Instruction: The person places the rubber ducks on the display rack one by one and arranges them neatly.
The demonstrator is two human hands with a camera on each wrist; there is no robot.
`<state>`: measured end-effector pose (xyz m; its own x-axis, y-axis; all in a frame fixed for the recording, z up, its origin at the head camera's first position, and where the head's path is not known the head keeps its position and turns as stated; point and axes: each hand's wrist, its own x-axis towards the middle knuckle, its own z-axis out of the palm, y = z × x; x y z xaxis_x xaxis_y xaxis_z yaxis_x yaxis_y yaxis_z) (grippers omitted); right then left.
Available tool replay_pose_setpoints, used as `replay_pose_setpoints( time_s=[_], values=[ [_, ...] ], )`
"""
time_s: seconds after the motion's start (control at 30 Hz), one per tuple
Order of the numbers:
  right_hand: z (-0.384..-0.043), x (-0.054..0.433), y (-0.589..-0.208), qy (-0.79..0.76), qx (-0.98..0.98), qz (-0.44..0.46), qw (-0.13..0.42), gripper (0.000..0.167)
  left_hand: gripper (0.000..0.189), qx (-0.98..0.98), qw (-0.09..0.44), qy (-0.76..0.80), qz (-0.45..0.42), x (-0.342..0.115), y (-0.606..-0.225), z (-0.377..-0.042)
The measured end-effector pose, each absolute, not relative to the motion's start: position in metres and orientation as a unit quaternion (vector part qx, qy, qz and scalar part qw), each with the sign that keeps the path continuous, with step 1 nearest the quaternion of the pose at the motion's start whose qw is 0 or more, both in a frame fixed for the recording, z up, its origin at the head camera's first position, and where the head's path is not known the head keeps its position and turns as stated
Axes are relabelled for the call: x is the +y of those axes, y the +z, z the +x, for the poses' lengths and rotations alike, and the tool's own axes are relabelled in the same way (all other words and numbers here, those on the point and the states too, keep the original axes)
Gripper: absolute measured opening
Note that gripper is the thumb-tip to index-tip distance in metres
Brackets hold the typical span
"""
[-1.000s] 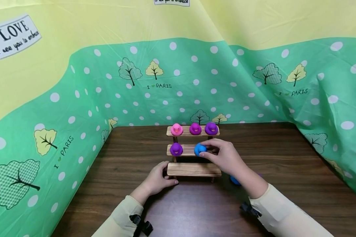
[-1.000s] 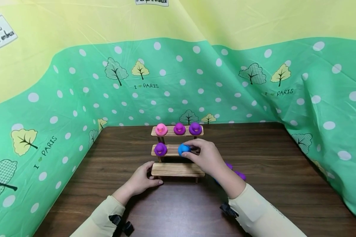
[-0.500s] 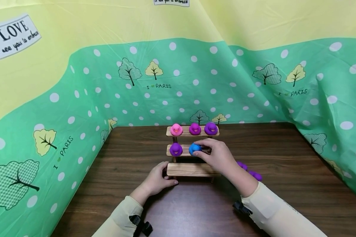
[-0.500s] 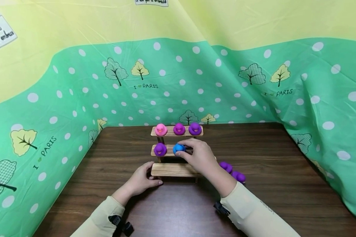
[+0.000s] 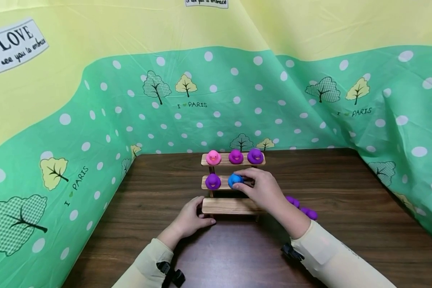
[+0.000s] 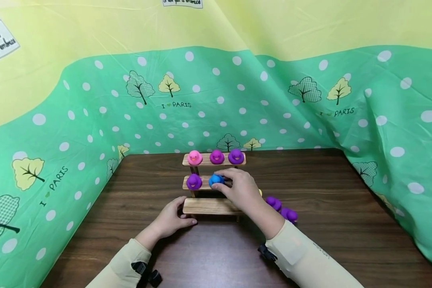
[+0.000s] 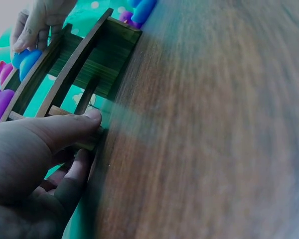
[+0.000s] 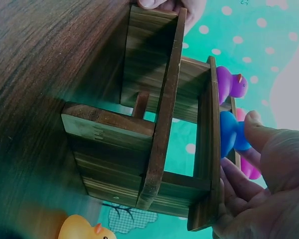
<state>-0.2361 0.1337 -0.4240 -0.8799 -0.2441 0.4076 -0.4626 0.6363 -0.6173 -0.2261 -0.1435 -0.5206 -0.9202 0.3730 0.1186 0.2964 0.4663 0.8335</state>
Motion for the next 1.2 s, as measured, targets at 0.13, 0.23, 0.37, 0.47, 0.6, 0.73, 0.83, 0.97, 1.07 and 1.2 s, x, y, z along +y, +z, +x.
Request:
replay_pose_setpoints(
  time_s=[0.13,0.23,0.37,0.47,0.6,0.73,0.83,0.97,1.07,1.2],
  values=[
    [-0.236,0.134,-0.424,0.375,-0.894,0.197,0.147,0.037,0.061,0.855,0.039,0.478,0.197,-0.143,-0.520,-0.226],
    [-0.236,0.134,-0.423,0.372,-0.894,0.197,0.151,0.036,0.061,0.859,0.034,0.472,0.197,-0.143,-0.519,-0.225],
    [-0.236,0.134,-0.423,0.369,-0.896,0.195,0.151,0.037,0.061,0.864,0.027,0.463,0.198,-0.143,-0.517,-0.224],
    [-0.235,0.134,-0.422,0.369,-0.898,0.192,0.146,0.040,0.061,0.864,0.024,0.461,0.201,-0.143,-0.517,-0.224],
    [-0.234,0.137,-0.421,0.377,-0.896,0.188,0.142,0.043,0.060,0.861,0.026,0.466,0.202,-0.143,-0.516,-0.224],
    [-0.233,0.142,-0.422,0.396,-0.888,0.188,0.141,0.042,0.061,0.861,0.026,0.466,0.202,-0.143,-0.516,-0.224],
    [-0.231,0.148,-0.422,0.401,-0.885,0.193,0.139,0.042,0.060,0.865,0.020,0.458,0.205,-0.143,-0.517,-0.225],
    [-0.229,0.159,-0.422,0.394,-0.886,0.198,0.143,0.038,0.060,0.865,0.019,0.457,0.206,-0.144,-0.517,-0.225],
    [-0.230,0.170,-0.424,0.392,-0.887,0.194,0.150,0.033,0.060,0.865,0.020,0.458,0.206,-0.144,-0.517,-0.225],
    [-0.231,0.187,-0.426,0.404,-0.883,0.184,0.154,0.028,0.059,0.866,0.022,0.456,0.206,-0.144,-0.517,-0.225]
  ],
)
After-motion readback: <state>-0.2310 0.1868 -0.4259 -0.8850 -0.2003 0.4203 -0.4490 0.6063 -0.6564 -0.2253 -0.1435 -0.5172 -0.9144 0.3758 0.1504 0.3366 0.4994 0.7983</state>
